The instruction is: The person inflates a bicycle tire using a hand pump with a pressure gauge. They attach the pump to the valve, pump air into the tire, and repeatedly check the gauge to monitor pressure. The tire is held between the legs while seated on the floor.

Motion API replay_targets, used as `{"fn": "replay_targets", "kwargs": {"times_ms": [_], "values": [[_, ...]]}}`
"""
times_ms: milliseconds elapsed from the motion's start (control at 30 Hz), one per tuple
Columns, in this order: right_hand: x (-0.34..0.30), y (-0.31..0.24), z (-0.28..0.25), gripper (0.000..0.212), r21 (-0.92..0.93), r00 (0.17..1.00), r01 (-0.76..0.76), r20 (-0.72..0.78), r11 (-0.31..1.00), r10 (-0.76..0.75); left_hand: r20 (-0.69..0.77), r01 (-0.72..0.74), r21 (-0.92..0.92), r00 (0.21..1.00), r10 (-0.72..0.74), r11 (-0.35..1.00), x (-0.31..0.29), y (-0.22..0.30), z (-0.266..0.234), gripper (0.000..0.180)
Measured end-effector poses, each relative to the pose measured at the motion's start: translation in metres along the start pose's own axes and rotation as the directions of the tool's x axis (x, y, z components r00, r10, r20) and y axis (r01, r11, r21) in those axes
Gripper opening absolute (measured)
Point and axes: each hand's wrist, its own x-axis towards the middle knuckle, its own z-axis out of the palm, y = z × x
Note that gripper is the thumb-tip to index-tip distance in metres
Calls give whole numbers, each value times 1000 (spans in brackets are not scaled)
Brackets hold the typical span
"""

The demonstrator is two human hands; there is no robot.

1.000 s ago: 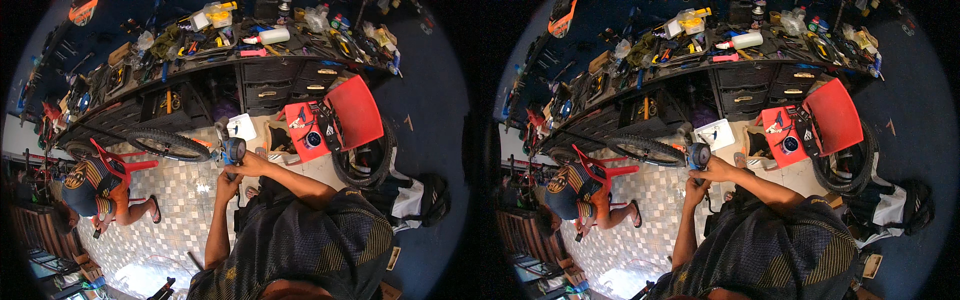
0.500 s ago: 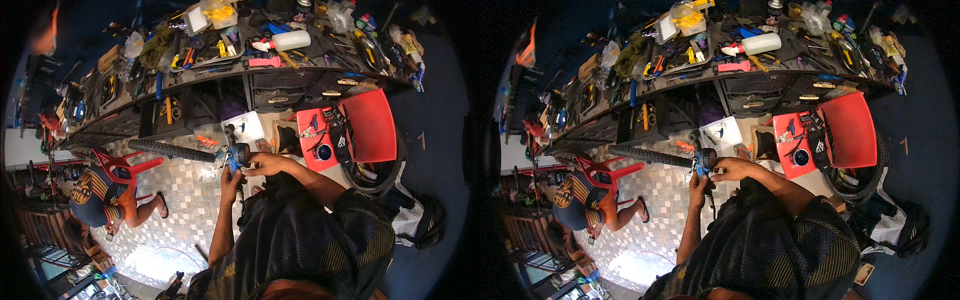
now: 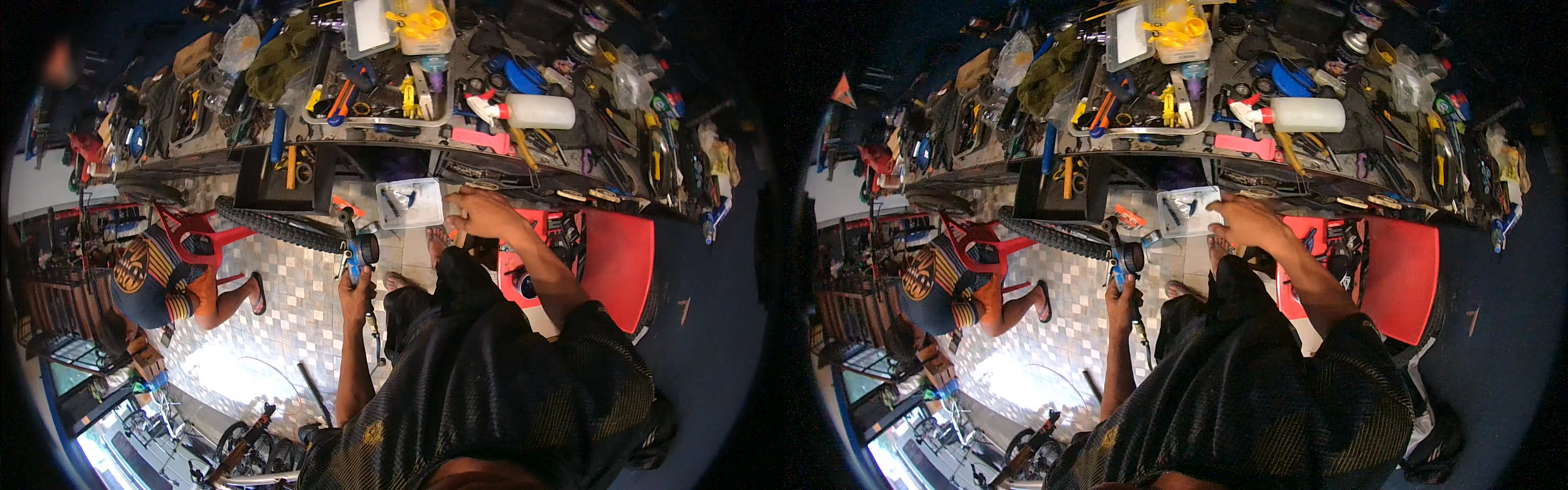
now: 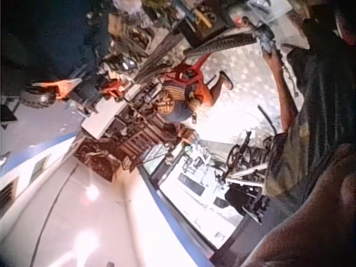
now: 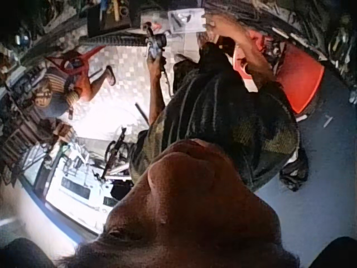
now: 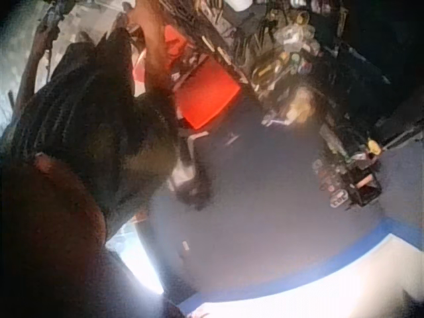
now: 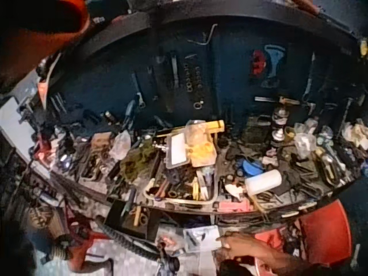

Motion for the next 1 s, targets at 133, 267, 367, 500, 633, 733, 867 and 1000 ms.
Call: {"fn": "replay_targets", "kwargs": {"times_ms": [133, 267, 367, 500, 633, 733, 867, 1000], "values": [[21, -14, -11, 48, -83, 997, 33, -60, 996, -38, -61, 30, 24, 998, -29, 999, -2, 2, 6, 29], [27, -31, 4, 48, -94, 993, 116, -28, 989, -119, -74, 65, 28, 995, -62, 998, -4, -8, 0, 32], [19, -39, 16, 48, -74, 990, 140, 28, 987, -138, -67, 89, 57, 994, -86, 994, -10, -7, -2, 33], [10, -55, 25, 47, -90, 992, 76, 111, 993, -66, -27, 98, 56, 995, -96, 994, -11, -13, -17, 30], [-1, -48, 36, 44, -34, 999, 33, 43, 999, -32, -10, 84, 123, 996, -84, 989, -12, -9, -25, 33], [-10, -38, 31, 41, -25, 991, -18, -134, 1000, 15, -17, 97, 145, 995, -96, 985, -14, -5, -34, 34], [-25, -19, -1, 44, -62, 942, -232, -263, 971, 209, -23, 107, 126, 994, -105, 986, -8, -9, -46, 34], [-41, 7, -11, 43, -38, 851, -337, -441, 941, 287, 6, 78, 152, 997, -80, 985, -2, 6, -37, 34]]}}
